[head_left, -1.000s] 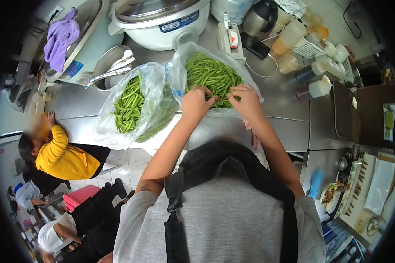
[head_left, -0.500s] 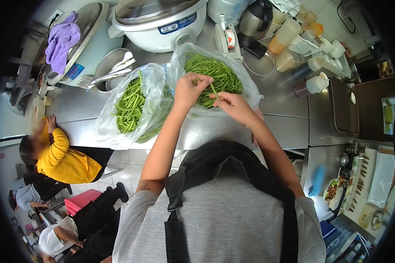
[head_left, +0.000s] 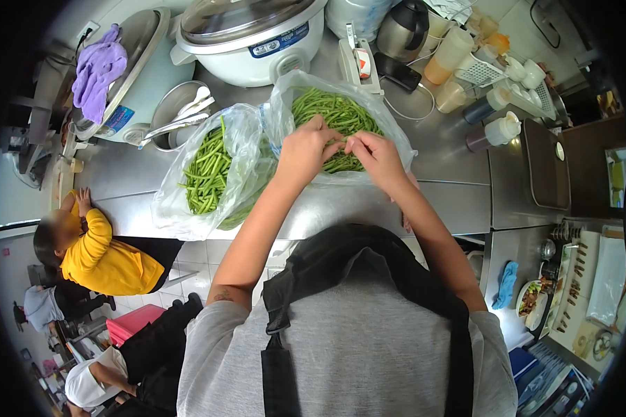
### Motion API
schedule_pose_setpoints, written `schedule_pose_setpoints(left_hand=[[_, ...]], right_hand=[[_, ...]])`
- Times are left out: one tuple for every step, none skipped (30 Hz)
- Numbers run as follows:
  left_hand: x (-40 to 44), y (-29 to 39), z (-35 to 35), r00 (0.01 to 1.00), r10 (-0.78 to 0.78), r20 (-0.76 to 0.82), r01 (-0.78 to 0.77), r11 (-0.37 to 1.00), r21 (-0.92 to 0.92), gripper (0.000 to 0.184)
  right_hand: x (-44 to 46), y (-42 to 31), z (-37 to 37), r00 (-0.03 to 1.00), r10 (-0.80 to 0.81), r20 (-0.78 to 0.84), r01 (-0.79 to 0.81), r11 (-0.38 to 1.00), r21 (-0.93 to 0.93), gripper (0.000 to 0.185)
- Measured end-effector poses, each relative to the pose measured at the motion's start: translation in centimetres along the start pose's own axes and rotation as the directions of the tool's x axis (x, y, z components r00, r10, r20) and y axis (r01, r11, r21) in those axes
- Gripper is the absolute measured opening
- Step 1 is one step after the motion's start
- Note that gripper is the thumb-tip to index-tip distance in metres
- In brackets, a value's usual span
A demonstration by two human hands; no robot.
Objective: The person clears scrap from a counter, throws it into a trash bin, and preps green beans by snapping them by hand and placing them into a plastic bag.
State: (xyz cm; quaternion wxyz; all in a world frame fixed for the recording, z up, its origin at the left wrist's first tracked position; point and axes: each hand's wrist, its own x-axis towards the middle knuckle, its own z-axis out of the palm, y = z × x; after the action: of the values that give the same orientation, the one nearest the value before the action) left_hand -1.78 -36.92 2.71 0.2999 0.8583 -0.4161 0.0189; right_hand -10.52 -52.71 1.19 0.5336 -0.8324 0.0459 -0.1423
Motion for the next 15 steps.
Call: schedule_pose_setpoints(left_hand=[[0.1, -0.1, 0.1, 1.0, -0.024, -0.005, 0.024, 0.997, -0.071, 0.018], [0.1, -0.1, 0.1, 0.999, -0.05, -0.009, 0.048, 0.989, -0.14, 0.017], [0.1, -0.2, 0.1, 0.997, -0.076, -0.012, 0.072, 0.975, -0.209, 0.015], [0.1, -0.6, 0.4, 0.986, -0.158, 0.047, 0.165, 0.922, -0.349, 0.015], [0.1, -1.5, 1.0, 0.966, -0.229, 0.118, 0.257, 0.841, -0.476, 0.016], [0.2, -1.7, 1.0, 0.938, -0.285, 0.198, 0.346, 0.733, -0.585, 0.017], [0.2, -1.8, 1.1, 0.92, -0.338, 0.199, 0.381, 0.655, -0.652, 0.017], [0.2, -1.9, 1.1, 0.898, -0.389, 0.205, 0.409, 0.569, -0.713, 0.017], [0.3, -2.0, 1.0, 0.872, -0.438, 0.216, 0.429, 0.476, -0.768, 0.018], [0.3, -2.1, 1.2, 0.881, -0.439, 0.176, 0.394, 0.476, -0.786, 0.018], [0.3, -2.3, 1.6, 0.888, -0.44, 0.137, 0.359, 0.475, -0.803, 0.017], [0.3, -2.3, 1.9, 0.892, -0.441, 0.097, 0.323, 0.474, -0.819, 0.017], [0.4, -2.1, 1.7, 0.882, -0.461, 0.094, 0.339, 0.483, -0.807, 0.018], [0.4, -1.8, 1.5, 0.872, -0.481, 0.092, 0.356, 0.493, -0.794, 0.018], [0.4, -1.5, 1.3, 0.861, -0.501, 0.088, 0.372, 0.502, -0.781, 0.019]], right_hand=[[0.2, 0.2, 0.3, 0.998, -0.025, -0.054, 0.028, 0.998, 0.051, 0.019], [0.3, 0.4, 0.5, 0.993, -0.048, -0.108, 0.059, 0.993, 0.1, 0.018], [0.3, 0.6, 0.6, 0.995, 0.006, -0.102, 0.01, 0.987, 0.16, 0.018], [0.4, 0.8, 0.6, 0.994, 0.06, -0.091, -0.039, 0.975, 0.22, 0.018], [0.4, 1.1, 0.5, 0.99, 0.113, -0.078, -0.088, 0.957, 0.277, 0.018], [0.4, 1.6, 0.4, 0.987, 0.15, -0.056, -0.123, 0.936, 0.329, 0.018], [0.5, 2.3, 0.4, 0.982, 0.185, -0.032, -0.159, 0.911, 0.38, 0.018], [0.4, 2.8, 0.4, 0.976, 0.219, -0.007, -0.195, 0.882, 0.429, 0.019], [0.4, 3.2, 0.7, 0.97, 0.236, 0.053, -0.235, 0.863, 0.446, 0.019], [0.2, 3.6, 0.9, 0.961, 0.252, 0.115, -0.276, 0.843, 0.461, 0.02], [0.1, 3.9, 1.1, 0.947, 0.266, 0.178, -0.319, 0.821, 0.473, 0.021], [0.1, 3.3, 1.2, 0.931, 0.29, 0.223, -0.364, 0.801, 0.475, 0.022], [0.1, 1.9, 1.5, 0.911, 0.314, 0.267, -0.408, 0.779, 0.476, 0.023], [0.2, 1.1, 1.7, 0.889, 0.335, 0.312, -0.451, 0.756, 0.475, 0.024], [0.4, 1.4, 2.0, 0.879, 0.323, 0.35, -0.458, 0.778, 0.431, 0.026]])
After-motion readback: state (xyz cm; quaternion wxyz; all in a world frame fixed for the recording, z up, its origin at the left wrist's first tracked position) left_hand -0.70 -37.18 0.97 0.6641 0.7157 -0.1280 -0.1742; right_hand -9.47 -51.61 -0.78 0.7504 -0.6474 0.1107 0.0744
